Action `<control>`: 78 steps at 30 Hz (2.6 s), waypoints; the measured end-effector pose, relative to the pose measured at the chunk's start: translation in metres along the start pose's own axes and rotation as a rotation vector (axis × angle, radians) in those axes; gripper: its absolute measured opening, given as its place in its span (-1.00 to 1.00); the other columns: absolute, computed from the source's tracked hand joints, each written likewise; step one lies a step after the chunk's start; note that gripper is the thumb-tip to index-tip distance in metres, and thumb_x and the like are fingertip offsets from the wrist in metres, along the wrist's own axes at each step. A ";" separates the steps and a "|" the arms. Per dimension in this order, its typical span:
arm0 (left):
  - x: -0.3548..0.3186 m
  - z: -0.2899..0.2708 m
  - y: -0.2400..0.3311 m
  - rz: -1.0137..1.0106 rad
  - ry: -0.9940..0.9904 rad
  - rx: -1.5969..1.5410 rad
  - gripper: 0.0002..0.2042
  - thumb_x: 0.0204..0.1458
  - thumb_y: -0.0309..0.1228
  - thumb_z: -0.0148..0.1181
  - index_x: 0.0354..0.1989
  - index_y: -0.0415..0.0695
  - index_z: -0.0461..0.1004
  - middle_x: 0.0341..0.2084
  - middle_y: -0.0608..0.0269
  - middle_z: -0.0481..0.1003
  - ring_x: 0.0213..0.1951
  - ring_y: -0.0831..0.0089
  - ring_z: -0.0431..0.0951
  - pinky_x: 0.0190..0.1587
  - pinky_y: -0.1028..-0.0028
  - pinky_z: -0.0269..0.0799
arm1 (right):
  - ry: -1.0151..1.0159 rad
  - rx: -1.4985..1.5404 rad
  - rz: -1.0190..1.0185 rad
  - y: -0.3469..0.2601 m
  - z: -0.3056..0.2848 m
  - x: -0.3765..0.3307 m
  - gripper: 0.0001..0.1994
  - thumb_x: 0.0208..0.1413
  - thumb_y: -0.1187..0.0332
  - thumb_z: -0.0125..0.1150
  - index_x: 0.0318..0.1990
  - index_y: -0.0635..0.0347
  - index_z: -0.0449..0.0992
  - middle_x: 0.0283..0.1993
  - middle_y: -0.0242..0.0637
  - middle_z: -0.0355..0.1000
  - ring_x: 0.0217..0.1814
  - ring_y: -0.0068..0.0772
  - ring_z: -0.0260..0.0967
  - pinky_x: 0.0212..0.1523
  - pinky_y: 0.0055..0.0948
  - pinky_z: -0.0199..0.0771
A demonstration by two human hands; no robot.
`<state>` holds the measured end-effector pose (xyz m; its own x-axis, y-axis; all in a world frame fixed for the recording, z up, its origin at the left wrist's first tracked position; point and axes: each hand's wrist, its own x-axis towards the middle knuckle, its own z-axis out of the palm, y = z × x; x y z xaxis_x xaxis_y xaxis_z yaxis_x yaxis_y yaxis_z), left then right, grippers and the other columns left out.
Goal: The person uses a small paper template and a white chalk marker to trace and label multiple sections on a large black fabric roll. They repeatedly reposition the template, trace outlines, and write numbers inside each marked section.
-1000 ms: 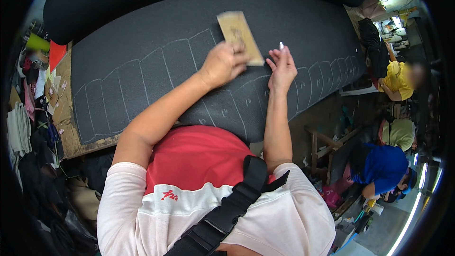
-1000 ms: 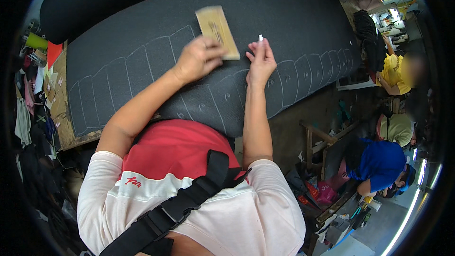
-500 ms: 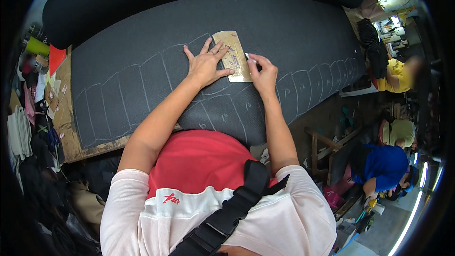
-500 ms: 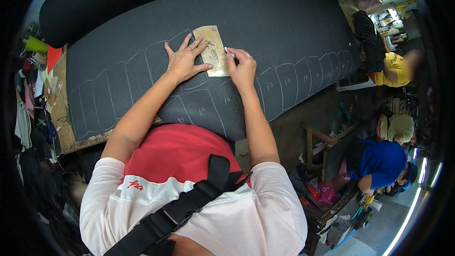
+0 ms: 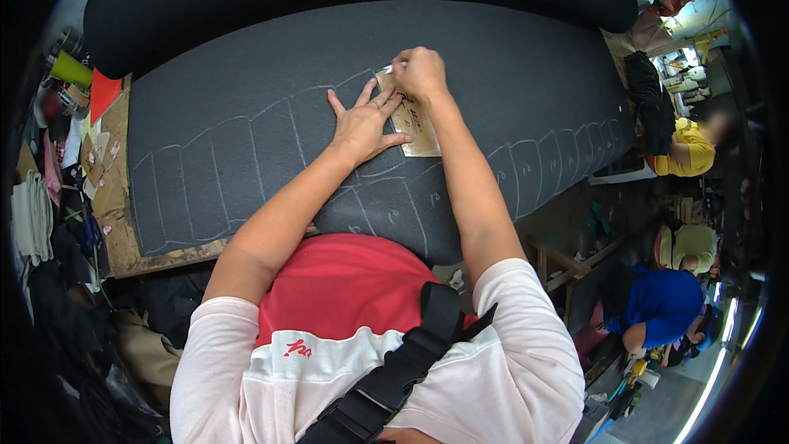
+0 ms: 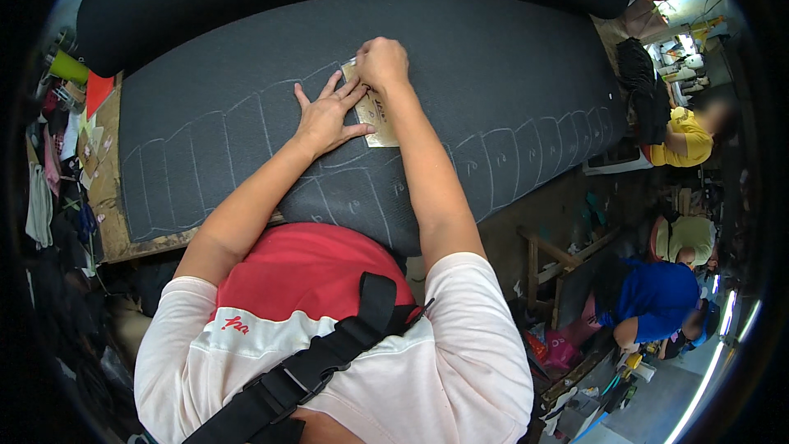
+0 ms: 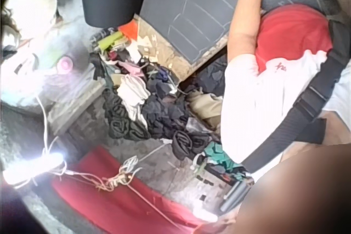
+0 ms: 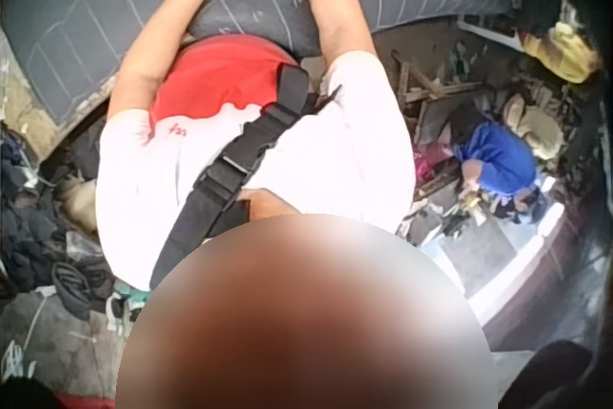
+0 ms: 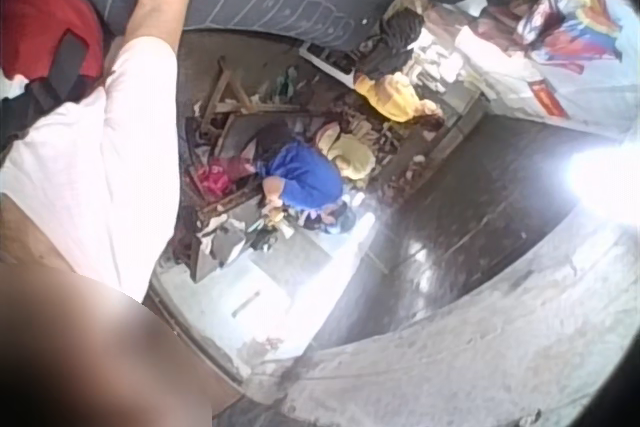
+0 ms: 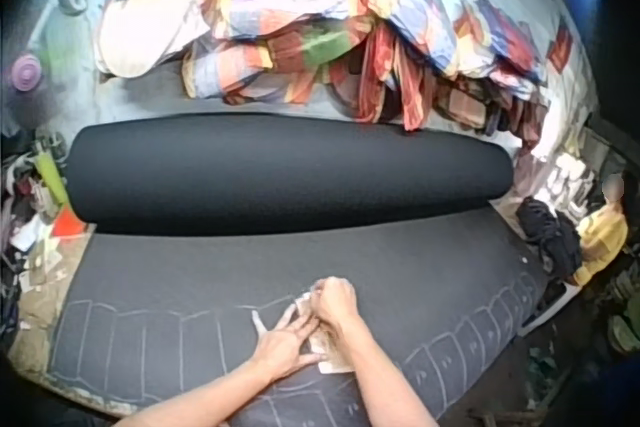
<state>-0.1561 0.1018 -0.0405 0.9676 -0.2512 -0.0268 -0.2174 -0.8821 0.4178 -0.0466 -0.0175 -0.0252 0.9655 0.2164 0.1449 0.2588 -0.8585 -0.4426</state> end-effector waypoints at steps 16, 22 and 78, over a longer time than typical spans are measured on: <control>0.001 0.003 -0.002 0.003 0.057 -0.038 -0.23 -0.26 0.18 0.25 0.17 0.06 0.33 0.28 0.36 0.13 0.36 0.28 -0.06 0.14 -0.48 -0.45 | -0.129 -0.148 -0.067 0.033 -0.065 -0.143 -0.86 -0.11 0.46 0.10 -0.50 0.36 0.55 -0.51 0.14 0.43 -0.43 0.11 0.45 -0.28 -0.07 0.44; 0.000 0.004 0.000 -0.002 0.036 -0.017 -0.23 -0.25 0.19 0.24 0.19 0.11 0.31 0.30 0.37 0.10 0.36 0.29 -0.08 0.16 -0.47 -0.46 | -0.171 0.211 0.063 0.003 -0.048 -0.155 -0.85 -0.10 0.39 0.20 -0.43 0.28 0.59 -0.52 0.09 0.45 -0.43 0.06 0.47 -0.29 -0.19 0.46; -0.400 0.216 -0.181 -1.723 0.578 -0.042 -0.39 0.19 -0.04 -0.18 0.05 -0.49 0.25 0.04 -0.32 0.32 0.00 -0.14 0.38 0.08 0.17 0.27 | 0.547 -0.068 -0.001 0.131 -0.038 -0.102 -0.70 -0.16 0.33 0.36 -0.23 0.21 0.52 -0.38 -0.20 0.45 -0.28 -0.19 0.39 -0.22 -0.30 0.41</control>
<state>-0.5318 0.2759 -0.3015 0.0019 0.9920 -0.1259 0.9573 0.0346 0.2870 -0.1127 -0.1696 -0.0641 0.8053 -0.0406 0.5915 0.2395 -0.8904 -0.3871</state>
